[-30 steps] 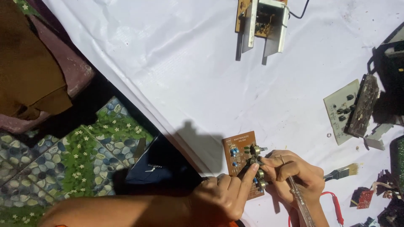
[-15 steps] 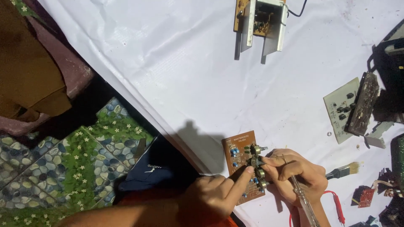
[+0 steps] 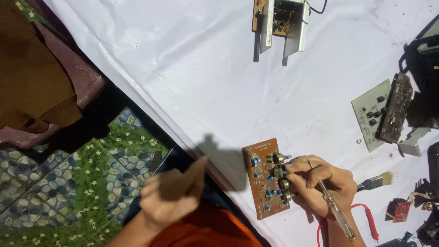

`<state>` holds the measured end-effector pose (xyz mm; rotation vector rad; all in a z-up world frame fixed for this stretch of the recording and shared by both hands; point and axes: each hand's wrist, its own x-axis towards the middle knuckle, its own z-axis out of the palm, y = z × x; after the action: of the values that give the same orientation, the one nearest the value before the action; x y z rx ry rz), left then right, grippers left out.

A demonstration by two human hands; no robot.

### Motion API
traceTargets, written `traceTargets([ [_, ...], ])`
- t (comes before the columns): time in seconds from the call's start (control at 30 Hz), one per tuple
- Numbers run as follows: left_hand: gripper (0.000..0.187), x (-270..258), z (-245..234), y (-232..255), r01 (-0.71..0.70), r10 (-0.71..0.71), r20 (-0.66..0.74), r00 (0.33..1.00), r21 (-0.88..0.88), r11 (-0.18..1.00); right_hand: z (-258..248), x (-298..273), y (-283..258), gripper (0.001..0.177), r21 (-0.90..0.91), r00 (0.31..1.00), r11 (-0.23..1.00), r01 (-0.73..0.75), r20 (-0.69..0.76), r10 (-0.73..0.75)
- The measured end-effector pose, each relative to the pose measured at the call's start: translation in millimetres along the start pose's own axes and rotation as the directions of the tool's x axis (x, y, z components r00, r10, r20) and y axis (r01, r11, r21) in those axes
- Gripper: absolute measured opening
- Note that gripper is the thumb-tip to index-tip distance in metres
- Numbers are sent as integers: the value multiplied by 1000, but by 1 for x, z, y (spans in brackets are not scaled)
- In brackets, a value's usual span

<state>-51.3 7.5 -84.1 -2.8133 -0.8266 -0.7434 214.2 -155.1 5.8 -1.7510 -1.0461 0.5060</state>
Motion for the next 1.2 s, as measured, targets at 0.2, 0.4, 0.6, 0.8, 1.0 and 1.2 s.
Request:
traceTargets([
  [0.2,25,-7,14,-50,96,-195,-153,969,-497,863,-1,-3,-1,34,-9,997,997,-71,-26,70],
  [0.4,19,-49,46,-80,348,-358,76,931,-485,802,1,-1,-5,36,-21,997,997,-74,-23,74],
  [0.6,23,-125,93,-103,611,-432,485,760,-308,729,-3,-1,-6,31,51,996,994,-93,14,93],
  [0.8,31,-190,111,-115,696,-348,937,-41,276,662,-5,-2,2,32,72,998,995,-65,20,64],
  [1.0,36,-280,135,-118,697,-353,893,-280,442,565,-8,-4,5,30,92,998,995,-48,52,44],
  [1.2,36,-274,129,-119,755,-384,853,-353,503,422,-5,-3,2,30,70,999,997,-18,39,15],
])
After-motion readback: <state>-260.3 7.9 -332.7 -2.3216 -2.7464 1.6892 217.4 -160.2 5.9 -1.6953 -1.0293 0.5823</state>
